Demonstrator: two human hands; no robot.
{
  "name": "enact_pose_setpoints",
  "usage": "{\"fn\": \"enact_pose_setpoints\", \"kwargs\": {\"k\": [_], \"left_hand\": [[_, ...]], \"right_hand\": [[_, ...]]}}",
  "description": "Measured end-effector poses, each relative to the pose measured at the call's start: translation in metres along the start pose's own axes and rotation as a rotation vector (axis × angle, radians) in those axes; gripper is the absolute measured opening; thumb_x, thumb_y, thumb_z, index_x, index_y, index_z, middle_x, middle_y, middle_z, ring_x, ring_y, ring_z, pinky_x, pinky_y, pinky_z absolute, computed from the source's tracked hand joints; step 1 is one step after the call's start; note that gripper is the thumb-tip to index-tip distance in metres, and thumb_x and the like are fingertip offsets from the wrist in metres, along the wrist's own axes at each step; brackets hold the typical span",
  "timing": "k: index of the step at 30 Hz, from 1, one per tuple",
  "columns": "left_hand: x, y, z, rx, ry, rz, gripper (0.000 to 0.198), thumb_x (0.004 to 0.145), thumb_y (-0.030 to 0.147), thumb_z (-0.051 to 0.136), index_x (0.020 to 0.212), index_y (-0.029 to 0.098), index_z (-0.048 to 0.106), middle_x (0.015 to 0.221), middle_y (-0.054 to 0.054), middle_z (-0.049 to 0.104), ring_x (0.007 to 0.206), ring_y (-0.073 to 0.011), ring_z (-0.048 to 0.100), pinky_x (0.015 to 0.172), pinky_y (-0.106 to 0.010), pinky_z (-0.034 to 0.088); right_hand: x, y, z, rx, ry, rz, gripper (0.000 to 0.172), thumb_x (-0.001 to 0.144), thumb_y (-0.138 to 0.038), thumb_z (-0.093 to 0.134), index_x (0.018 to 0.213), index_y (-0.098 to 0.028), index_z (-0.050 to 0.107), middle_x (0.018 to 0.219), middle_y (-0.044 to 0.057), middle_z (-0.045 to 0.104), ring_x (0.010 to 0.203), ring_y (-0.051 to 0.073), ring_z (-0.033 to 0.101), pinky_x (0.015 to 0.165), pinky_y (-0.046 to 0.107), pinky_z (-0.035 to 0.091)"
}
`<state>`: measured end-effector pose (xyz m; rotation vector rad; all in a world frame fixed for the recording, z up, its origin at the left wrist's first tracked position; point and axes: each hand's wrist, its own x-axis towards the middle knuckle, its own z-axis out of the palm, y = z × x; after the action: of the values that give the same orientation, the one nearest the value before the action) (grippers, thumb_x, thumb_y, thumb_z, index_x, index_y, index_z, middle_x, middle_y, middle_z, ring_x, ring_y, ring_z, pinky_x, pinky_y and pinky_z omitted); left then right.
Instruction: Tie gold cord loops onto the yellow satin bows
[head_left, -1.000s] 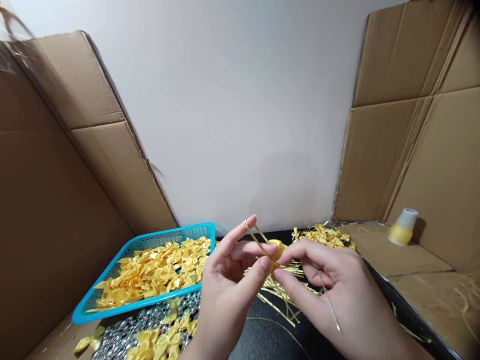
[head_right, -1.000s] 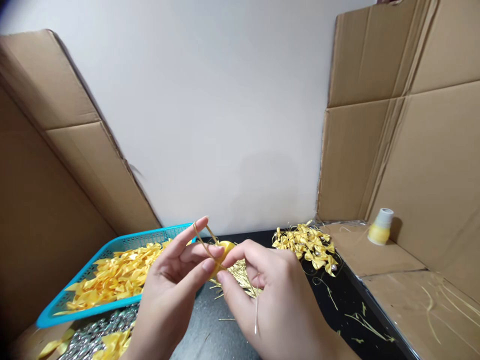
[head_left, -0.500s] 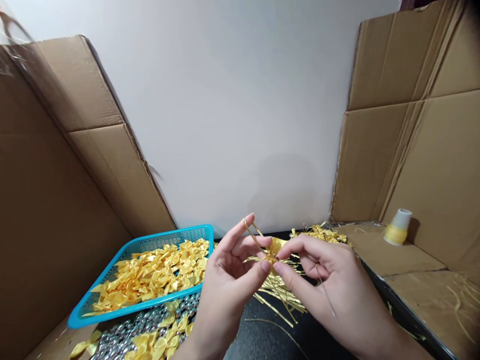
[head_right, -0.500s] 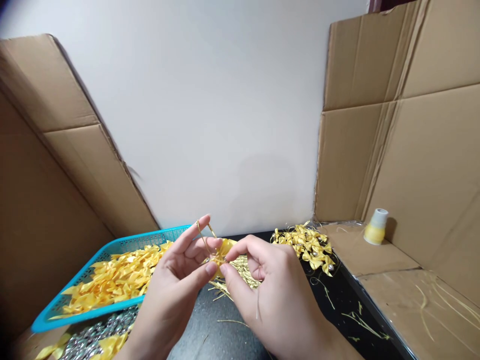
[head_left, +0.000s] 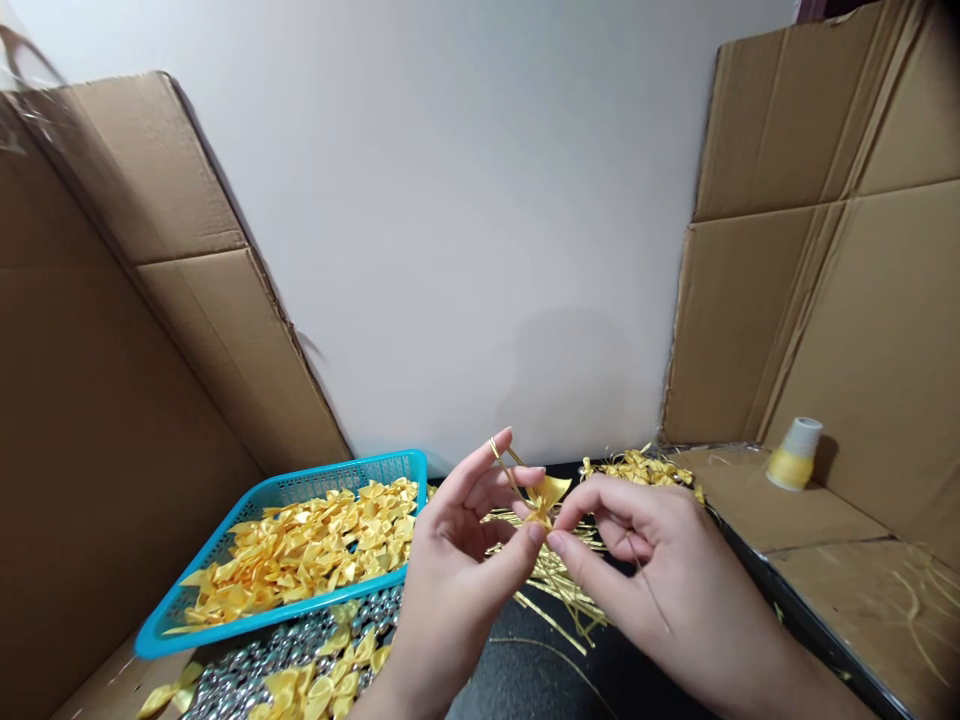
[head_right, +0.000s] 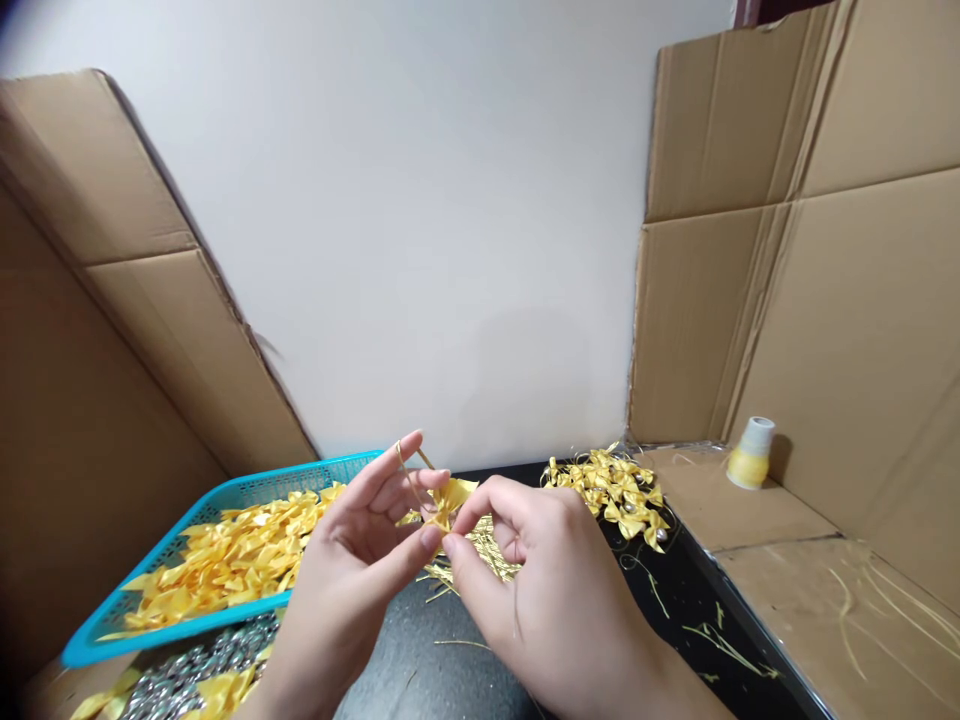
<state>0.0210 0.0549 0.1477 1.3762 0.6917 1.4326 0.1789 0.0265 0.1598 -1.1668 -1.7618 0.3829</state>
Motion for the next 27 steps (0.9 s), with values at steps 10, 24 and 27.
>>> {"fn": "enact_pose_setpoints", "kwargs": {"k": [10, 24, 27], "left_hand": [[0.012, -0.007, -0.002, 0.3, 0.018, 0.124, 0.051, 0.078, 0.014, 0.07, 0.126, 0.027, 0.059, 0.105, -0.006, 0.072, 0.085, -0.0154, 0.064, 0.063, -0.021, 0.055], [-0.073, -0.096, -0.022, 0.187, -0.315, -0.185, 0.044, 0.079, 0.01, 0.066, 0.12, 0.026, 0.061, 0.103, -0.009, 0.071, 0.081, -0.0174, 0.066, 0.061, -0.023, 0.054], [-0.086, -0.104, -0.023, 0.184, -0.328, -0.091, 0.046, 0.081, 0.005, 0.062, 0.12, 0.029, 0.061, 0.094, -0.006, 0.068, 0.08, -0.0163, 0.064, 0.062, -0.023, 0.054]], "right_hand": [[0.007, 0.003, -0.032, 0.135, -0.049, 0.107, 0.011, 0.086, -0.031, 0.055, 0.093, -0.023, 0.052, 0.06, -0.008, 0.029, 0.05, 0.009, 0.033, 0.044, 0.019, 0.03], [-0.101, 0.065, 0.013, -0.154, -0.768, 0.273, 0.03, 0.074, 0.001, 0.059, 0.094, -0.021, 0.062, 0.096, 0.002, 0.067, 0.087, 0.019, 0.062, 0.076, 0.029, 0.048], [-0.102, 0.071, 0.008, -0.141, -0.716, 0.083, 0.037, 0.08, 0.002, 0.052, 0.102, -0.026, 0.064, 0.103, 0.002, 0.066, 0.094, 0.019, 0.06, 0.083, 0.032, 0.047]]}}
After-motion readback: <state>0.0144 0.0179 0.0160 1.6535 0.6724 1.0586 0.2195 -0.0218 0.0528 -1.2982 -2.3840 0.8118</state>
